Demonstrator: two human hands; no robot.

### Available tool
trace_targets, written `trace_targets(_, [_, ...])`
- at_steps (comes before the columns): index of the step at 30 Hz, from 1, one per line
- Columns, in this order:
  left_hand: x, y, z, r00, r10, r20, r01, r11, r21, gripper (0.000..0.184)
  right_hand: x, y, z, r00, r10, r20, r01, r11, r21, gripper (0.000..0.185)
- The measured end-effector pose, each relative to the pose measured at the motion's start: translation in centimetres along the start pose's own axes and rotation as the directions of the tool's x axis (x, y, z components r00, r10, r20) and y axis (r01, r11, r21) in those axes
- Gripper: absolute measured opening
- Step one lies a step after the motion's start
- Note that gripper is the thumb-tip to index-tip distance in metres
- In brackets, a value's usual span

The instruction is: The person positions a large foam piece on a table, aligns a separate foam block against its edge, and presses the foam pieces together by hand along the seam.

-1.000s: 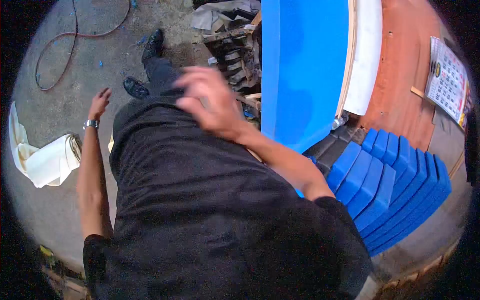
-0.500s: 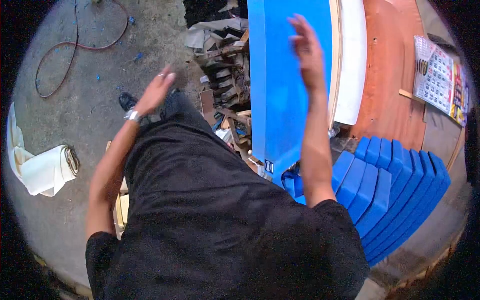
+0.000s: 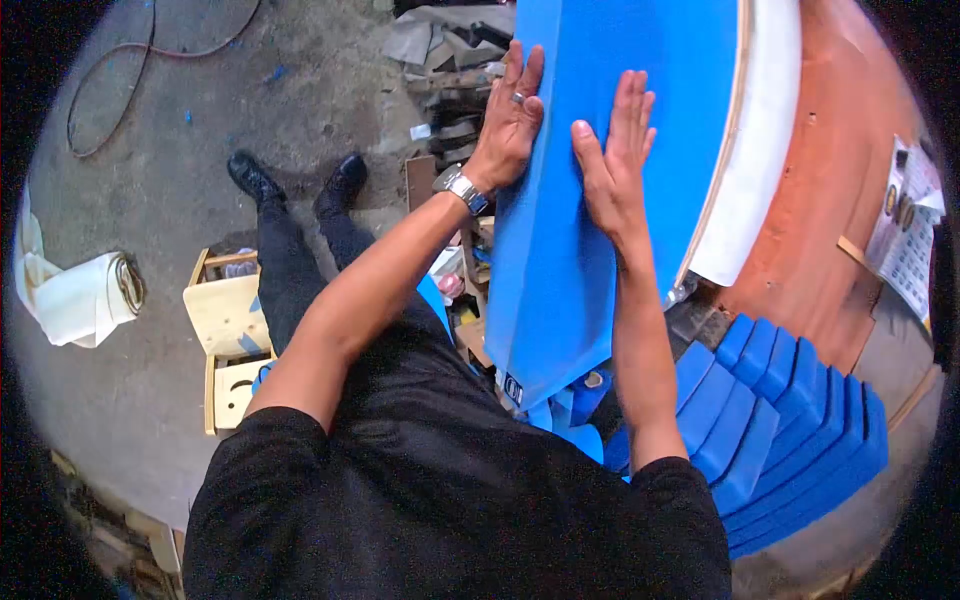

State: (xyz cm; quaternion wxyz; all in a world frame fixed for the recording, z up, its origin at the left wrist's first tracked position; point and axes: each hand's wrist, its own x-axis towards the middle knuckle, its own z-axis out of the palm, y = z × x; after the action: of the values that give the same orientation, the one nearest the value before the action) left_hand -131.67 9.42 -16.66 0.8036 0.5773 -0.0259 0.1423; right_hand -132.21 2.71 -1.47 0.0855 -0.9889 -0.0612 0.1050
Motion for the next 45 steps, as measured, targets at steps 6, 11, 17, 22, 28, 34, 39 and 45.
trace_targets(6, [-0.1,0.6,0.4,0.995,-0.096,0.000,0.095,0.995,0.032,0.057,0.1,-1.2,2.4,0.982,-0.014,-0.191,-0.004,0.996,-0.092,0.075])
trace_targets(11, [-0.1,1.1,0.1,0.988,-0.154,0.032,0.153,0.988,0.032,0.059,0.1,-1.2,2.0,0.978,-0.020,-0.207,0.002,0.996,-0.085,0.074])
trace_targets(17, [1.5,1.8,0.8,0.987,-0.160,-0.026,0.162,0.973,0.164,0.061,0.7,-1.0,2.0,0.984,-0.066,-0.168,0.052,0.995,-0.088,0.075])
trace_targets(22, [3.7,1.7,-1.8,0.994,-0.112,0.021,0.102,0.960,0.260,0.064,0.9,-0.2,0.9,0.982,-0.143,-0.120,0.142,0.990,-0.016,0.072])
trace_targets(28, [8.8,1.0,0.1,0.991,-0.132,0.015,0.121,0.942,0.314,0.067,5.8,0.2,1.4,0.939,-0.282,-0.199,0.255,0.955,-0.150,0.067])
trace_targets(34, [12.4,1.2,-1.8,0.996,-0.086,0.025,0.072,0.937,0.342,0.066,9.4,-0.2,0.3,0.932,-0.319,-0.174,0.311,0.948,-0.070,0.067])
trace_targets(39, [13.6,0.8,-4.1,0.989,-0.137,0.051,0.114,0.943,0.313,0.065,11.8,-0.9,0.8,0.944,-0.303,-0.129,0.287,0.950,-0.126,0.068])
trace_targets(45, [18.8,-1.8,-0.8,0.993,-0.116,0.017,0.108,0.963,0.248,0.064,16.2,-1.2,1.8,0.926,-0.286,-0.248,0.206,0.930,-0.305,0.071])
